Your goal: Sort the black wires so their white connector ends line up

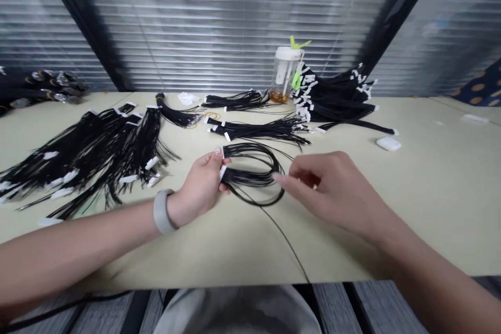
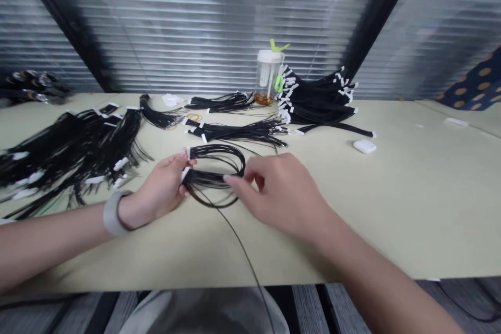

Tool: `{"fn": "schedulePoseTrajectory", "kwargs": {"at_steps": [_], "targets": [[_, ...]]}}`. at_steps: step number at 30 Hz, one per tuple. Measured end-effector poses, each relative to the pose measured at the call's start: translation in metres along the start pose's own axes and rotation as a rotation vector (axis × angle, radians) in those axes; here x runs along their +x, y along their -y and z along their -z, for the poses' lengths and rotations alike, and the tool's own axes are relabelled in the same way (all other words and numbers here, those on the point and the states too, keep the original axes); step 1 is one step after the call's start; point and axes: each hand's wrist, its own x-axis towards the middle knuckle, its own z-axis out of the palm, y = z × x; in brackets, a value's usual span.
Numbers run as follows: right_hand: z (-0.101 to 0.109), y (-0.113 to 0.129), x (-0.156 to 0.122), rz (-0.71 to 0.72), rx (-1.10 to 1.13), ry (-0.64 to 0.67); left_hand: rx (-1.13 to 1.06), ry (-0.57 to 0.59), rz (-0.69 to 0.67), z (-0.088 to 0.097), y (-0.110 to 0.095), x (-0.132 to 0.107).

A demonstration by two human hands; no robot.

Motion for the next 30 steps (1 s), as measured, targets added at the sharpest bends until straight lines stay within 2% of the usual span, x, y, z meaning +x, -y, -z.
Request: {"fn": "schedulePoseTrajectory", "kwargs": {"at_steps": [2, 3, 5, 7, 10, 15, 17, 18, 20, 22, 24, 26, 30], "targets": [[0.001, 0.001, -0.003, 0.02, 0.023, 0.27, -0.062, -0.033, 0.042, 0.0, -0.002, 0.004], [0.0, 0.001, -0.004, 0.052, 0.005, 0.345, -0.069, -0.047, 0.053, 0.0, -0.003, 0.006], [0.0, -0.001, -0.004, 0.067, -0.075, 0.343, -0.06, -0.06, 0.059, 0.0, -0.004, 0.006], [0.003, -0.008, -0.001, -0.009, -0.142, 0.188, -0.048, -0.053, 0.066, 0.0, -0.004, 0.006], [0.011, -0.02, 0.005, -0.119, -0.08, -0.227, -0.038, -0.037, 0.066, 0.0, -0.003, 0.006], [0.01, -0.021, 0.011, -0.041, 0.545, -0.65, 0.109, 0.043, -0.028, 0.002, 0.002, 0.002], [0.006, -0.017, 0.011, 0.002, 0.687, -0.735, 0.194, 0.095, -0.066, 0.004, 0.004, -0.001], [0.005, -0.015, 0.01, 0.009, 0.71, -0.704, 0.234, 0.121, -0.085, 0.004, 0.005, -0.003], [0.001, -0.012, 0.009, -0.002, 0.671, -0.494, 0.298, 0.166, -0.118, 0.005, 0.006, -0.006], [-0.004, -0.009, 0.009, 0.002, 0.522, -0.262, 0.336, 0.189, -0.144, 0.005, 0.005, -0.01], [-0.01, -0.006, 0.008, 0.032, 0.356, -0.129, 0.367, 0.196, -0.173, 0.003, 0.003, -0.014], [-0.016, -0.002, 0.008, 0.071, 0.265, -0.097, 0.408, 0.211, -0.209, 0.001, 0.0, -0.019], [-0.023, 0.005, 0.008, 0.128, 0.241, -0.088, 0.514, 0.251, -0.296, -0.001, -0.003, -0.025]]}}
